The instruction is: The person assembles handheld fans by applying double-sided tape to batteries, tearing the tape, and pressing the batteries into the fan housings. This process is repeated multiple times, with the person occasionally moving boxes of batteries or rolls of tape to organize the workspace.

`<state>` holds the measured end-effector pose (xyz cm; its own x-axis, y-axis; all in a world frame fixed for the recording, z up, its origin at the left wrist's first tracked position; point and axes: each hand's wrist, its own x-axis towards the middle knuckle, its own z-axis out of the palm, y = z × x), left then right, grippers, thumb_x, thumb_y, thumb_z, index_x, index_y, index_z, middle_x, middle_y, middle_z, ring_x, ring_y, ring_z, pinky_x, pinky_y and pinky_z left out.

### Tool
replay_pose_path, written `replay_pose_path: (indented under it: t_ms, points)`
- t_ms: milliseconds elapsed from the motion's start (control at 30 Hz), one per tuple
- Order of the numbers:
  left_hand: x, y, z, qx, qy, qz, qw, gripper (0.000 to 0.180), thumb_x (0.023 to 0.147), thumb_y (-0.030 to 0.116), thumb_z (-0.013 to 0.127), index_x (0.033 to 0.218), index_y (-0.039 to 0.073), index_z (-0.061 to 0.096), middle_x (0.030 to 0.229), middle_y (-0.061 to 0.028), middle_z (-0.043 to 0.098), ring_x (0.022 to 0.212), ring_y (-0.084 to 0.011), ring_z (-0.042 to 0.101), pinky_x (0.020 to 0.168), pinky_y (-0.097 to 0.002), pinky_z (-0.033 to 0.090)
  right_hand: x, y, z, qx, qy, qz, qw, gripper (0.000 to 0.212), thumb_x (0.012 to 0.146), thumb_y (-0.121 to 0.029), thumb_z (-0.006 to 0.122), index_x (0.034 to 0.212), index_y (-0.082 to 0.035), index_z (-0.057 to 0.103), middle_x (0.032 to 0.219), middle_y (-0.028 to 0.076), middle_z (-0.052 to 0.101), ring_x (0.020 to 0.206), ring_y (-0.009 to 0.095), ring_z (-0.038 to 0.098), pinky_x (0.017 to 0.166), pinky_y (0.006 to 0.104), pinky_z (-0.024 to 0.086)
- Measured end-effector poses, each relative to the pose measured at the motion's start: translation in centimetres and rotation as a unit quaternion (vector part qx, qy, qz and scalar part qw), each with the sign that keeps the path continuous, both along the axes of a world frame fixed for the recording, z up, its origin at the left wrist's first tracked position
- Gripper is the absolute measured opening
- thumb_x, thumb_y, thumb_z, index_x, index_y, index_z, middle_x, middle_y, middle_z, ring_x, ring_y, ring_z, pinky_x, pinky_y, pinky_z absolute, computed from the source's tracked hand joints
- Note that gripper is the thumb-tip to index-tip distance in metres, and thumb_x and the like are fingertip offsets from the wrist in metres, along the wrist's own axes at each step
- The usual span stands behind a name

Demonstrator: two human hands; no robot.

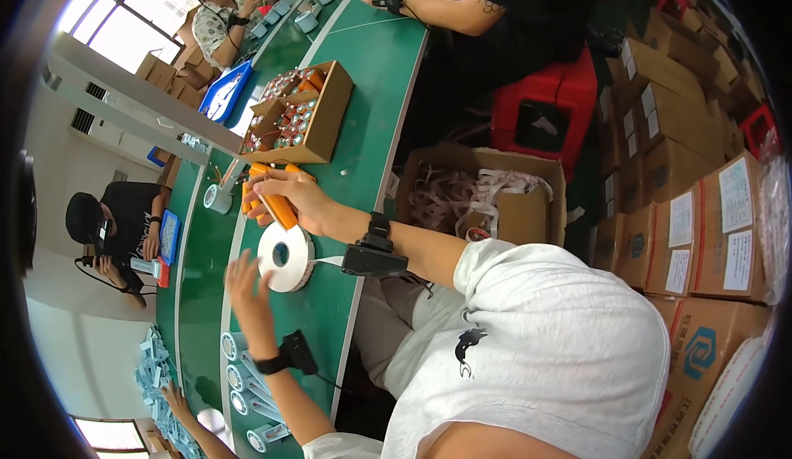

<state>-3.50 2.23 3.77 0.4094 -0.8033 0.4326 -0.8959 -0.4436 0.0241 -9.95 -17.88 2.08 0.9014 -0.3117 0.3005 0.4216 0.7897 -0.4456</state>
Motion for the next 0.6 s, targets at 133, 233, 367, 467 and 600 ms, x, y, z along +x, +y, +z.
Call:
replay_pose_path:
  t_ms: [133,233,367,467,600]
  points:
    - [2.6,8.3,2.7,0.130,-0.152,0.253,0.946,0.057,0.057,0.015,0.077,0.109,0.002,0.057,0.107,-0.0141,0.060,0.102,-0.0265,0.053,0.087,-0.0350,0.041,-0.6,0.5,-1.1,0.026,0.061,0.034,0.997,0.034,0.082,-0.005,0.057,0.114,0.003,0.050,0.103,0.015,0.059,0.095,0.025,0.059,0.079,0.0355,0.051]
    - [5.9,15.9,2.2,0.126,0.183,0.248,0.943,0.062,0.050,0.016,0.079,0.106,-0.001,0.059,0.088,-0.0121,0.063,0.078,-0.0211,0.060,0.070,-0.0333,0.048,-1.3,1.7,-1.3,-0.031,-0.003,0.040,0.999,0.031,0.079,-0.002,0.059,0.109,0.003,0.053,0.101,0.012,0.060,0.092,0.021,0.059,0.078,0.0323,0.049]
    - [3.7,10.2,2.3,0.046,0.275,0.286,0.917,0.056,0.057,0.022,0.078,0.102,-0.003,0.059,0.082,-0.0101,0.063,0.075,-0.0173,0.059,0.068,-0.0329,0.048,-2.5,1.7,0.3,-0.176,-0.031,-0.002,0.984,0.031,0.075,-0.001,0.064,0.105,0.003,0.056,0.093,0.009,0.062,0.082,0.014,0.059,0.073,0.0278,0.048]
    - [-0.9,7.9,1.6,0.048,0.238,0.371,0.896,0.049,0.062,0.025,0.076,0.102,0.000,0.060,0.090,-0.0137,0.061,0.085,-0.0219,0.057,0.075,-0.0349,0.046,-2.2,3.5,1.1,-0.330,-0.049,-0.002,0.943,0.034,0.071,0.000,0.066,0.104,0.002,0.058,0.089,0.007,0.061,0.080,0.012,0.058,0.072,0.0259,0.048]
    - [-2.8,8.2,1.5,0.043,0.174,0.338,0.924,0.040,0.066,0.024,0.073,0.100,0.005,0.062,0.110,-0.0180,0.054,0.105,-0.0307,0.049,0.085,-0.0381,0.041,-2.5,4.8,1.8,-0.512,-0.054,-0.001,0.857,0.036,0.066,0.000,0.069,0.101,-0.002,0.061,0.088,0.005,0.058,0.080,0.012,0.056,0.072,0.0240,0.048]
